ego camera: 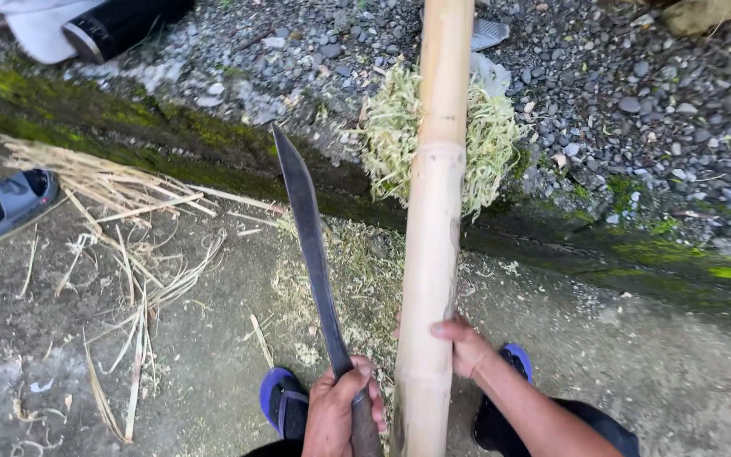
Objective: Shaving the outer layer of a bamboo pole with a machete to smooth it.
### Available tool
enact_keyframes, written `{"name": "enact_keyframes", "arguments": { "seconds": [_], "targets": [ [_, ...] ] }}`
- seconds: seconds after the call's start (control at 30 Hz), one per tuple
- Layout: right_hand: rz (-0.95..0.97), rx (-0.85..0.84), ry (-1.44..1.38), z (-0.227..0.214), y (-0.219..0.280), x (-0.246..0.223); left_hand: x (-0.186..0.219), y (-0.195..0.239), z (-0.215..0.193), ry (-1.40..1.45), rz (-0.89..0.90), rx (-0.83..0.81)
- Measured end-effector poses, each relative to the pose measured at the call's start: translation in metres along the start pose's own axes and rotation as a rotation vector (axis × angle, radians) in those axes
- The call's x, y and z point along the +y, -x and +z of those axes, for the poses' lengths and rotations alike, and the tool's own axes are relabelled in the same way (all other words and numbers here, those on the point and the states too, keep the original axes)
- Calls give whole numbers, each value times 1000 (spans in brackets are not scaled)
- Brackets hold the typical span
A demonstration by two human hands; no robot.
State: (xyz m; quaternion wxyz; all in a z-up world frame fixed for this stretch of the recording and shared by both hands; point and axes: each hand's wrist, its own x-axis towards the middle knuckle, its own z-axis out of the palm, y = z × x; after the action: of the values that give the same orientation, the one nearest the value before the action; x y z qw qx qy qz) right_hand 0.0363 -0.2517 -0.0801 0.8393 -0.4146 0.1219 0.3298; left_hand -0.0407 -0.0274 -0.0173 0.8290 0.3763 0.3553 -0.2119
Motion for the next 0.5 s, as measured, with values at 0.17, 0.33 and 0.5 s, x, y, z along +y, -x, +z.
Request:
{"name": "enact_keyframes", "arguments": {
  "seconds": [0.17,0.33,0.5],
  "targets": [
    [59,74,-63,-16,-3,9,3,-37,8,-52,-2,38],
    [75,246,0,3,1,8,15,-50,17,-102,49,-17],
    [45,466,184,28,6,-6,20,-56,23,-194,54,-26]
  ]
}}
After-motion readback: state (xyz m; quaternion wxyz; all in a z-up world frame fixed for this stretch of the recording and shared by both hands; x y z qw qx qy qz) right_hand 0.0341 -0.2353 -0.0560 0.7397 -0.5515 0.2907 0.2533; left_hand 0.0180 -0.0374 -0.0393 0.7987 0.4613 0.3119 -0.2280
